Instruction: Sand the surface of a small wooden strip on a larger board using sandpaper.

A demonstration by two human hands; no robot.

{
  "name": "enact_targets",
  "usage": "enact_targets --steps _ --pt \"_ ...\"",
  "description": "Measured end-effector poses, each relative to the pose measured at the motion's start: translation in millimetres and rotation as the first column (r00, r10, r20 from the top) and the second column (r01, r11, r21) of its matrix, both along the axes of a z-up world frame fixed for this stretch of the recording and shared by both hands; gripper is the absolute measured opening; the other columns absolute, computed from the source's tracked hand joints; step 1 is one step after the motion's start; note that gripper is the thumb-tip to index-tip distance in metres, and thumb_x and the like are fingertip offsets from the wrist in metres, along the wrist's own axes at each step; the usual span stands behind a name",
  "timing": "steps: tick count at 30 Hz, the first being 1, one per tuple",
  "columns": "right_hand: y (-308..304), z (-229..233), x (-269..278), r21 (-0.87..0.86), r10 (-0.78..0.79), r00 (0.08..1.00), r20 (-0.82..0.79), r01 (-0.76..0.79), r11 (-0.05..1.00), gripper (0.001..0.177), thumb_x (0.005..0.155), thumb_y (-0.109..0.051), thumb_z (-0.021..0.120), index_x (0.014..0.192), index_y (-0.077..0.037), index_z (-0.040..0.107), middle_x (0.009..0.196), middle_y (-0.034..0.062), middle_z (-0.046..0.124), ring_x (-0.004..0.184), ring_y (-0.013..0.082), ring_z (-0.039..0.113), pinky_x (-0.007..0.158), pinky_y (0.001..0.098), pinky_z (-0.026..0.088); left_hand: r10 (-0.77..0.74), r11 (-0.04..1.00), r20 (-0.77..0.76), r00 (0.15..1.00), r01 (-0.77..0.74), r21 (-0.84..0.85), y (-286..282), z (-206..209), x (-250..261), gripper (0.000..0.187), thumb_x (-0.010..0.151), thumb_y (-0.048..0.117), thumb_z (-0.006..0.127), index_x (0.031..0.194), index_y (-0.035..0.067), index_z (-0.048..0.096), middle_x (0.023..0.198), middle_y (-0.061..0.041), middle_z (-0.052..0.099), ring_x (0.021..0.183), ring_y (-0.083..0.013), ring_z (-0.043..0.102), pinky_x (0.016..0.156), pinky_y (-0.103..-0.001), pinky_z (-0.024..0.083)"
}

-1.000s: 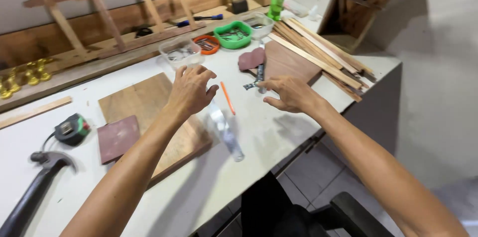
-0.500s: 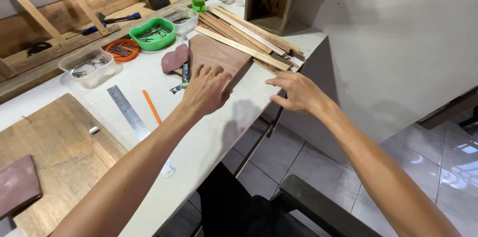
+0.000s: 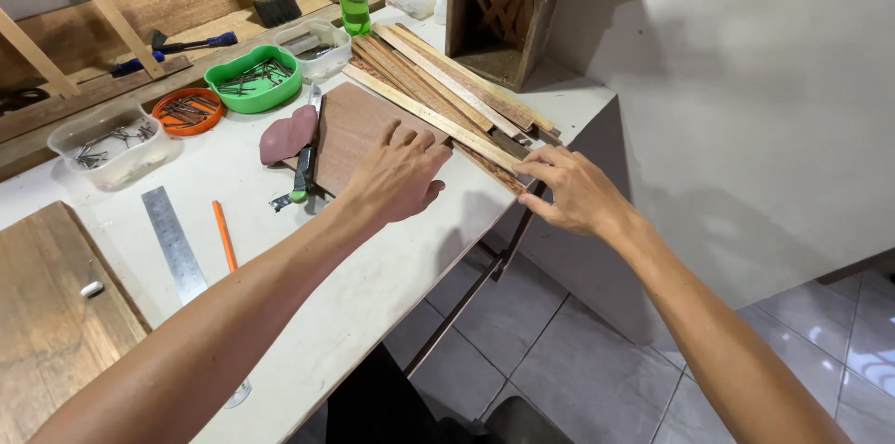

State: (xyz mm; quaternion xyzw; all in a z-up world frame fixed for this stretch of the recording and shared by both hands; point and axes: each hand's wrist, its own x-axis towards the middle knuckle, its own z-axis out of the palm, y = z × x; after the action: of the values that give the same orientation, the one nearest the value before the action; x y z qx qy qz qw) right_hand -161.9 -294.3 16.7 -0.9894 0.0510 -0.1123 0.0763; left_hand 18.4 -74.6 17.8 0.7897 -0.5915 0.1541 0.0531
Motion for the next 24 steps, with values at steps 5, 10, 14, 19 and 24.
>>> enact_targets --steps 5,10,14,19,24 --pt "-32.4 -1.0 28.0 -0.065 0.122 0.991 0.053 -0.119 0.991 0.046 0.085 -0.03 0.074 0.126 -0.01 0.071 0.125 0.0076 0.067 0.117 0.029 0.062 0.105 0.0435 0.048 -0.022 0.999 -0.009 1.0 0.023 0.026 -27.7 14.4 25.2 0.044 0.084 0.033 0.075 0.119 0.01 0.064 0.117 -0.013 0.066 0.118 -0.0316 0.061 0.114 -0.055 0.031" --pt "-63.5 10.3 69.5 -0.058 0.083 0.997 0.0 -0.083 0.995 0.045 0.086 -0.03 0.073 0.127 -0.012 0.071 0.124 0.0067 0.068 0.116 0.028 0.062 0.105 0.0435 0.048 0.007 0.998 -0.043 0.999 -0.004 0.064 -61.6 21.3 59.3 0.046 0.088 0.033 0.073 0.127 0.011 0.063 0.117 -0.014 0.067 0.119 -0.0309 0.063 0.117 -0.057 0.03" --pt "-83.8 14.4 108.0 -0.026 0.057 0.998 -0.006 -0.057 0.998 0.044 0.086 -0.031 0.072 0.127 -0.015 0.071 0.124 0.0074 0.067 0.115 0.0284 0.062 0.104 0.0449 0.049 0.021 0.992 -0.008 1.0 -0.02 0.127 -92.7 12.5 93.6 0.052 0.088 0.036 0.072 0.133 0.012 0.06 0.127 -0.017 0.065 0.125 -0.0337 0.059 0.119 -0.058 0.025" --pt "-108.7 -0.7 156.9 -0.009 0.025 0.999 -0.034 -0.025 1.0 0.048 0.084 -0.03 0.072 0.129 -0.016 0.07 0.125 0.0069 0.067 0.113 0.0263 0.062 0.104 0.046 0.048 0.034 0.982 0.024 0.999 -0.038 0.183 -130.5 -0.2 135.5 0.053 0.091 0.04 0.071 0.135 0.014 0.058 0.129 -0.019 0.064 0.124 -0.0363 0.06 0.119 -0.059 0.025" --pt "-131.5 -23.1 199.5 -0.046 0.079 0.996 -0.043 -0.081 0.996 0.047 0.086 -0.029 0.071 0.129 -0.01 0.07 0.128 0.0138 0.065 0.118 0.0288 0.062 0.106 0.047 0.048 0.074 0.976 0.01 0.997 -0.074 0.206 -155.9 -3.7 163.7 0.051 0.093 0.044 0.068 0.134 0.013 0.06 0.127 -0.016 0.066 0.122 -0.0314 0.063 0.119 -0.056 0.032"
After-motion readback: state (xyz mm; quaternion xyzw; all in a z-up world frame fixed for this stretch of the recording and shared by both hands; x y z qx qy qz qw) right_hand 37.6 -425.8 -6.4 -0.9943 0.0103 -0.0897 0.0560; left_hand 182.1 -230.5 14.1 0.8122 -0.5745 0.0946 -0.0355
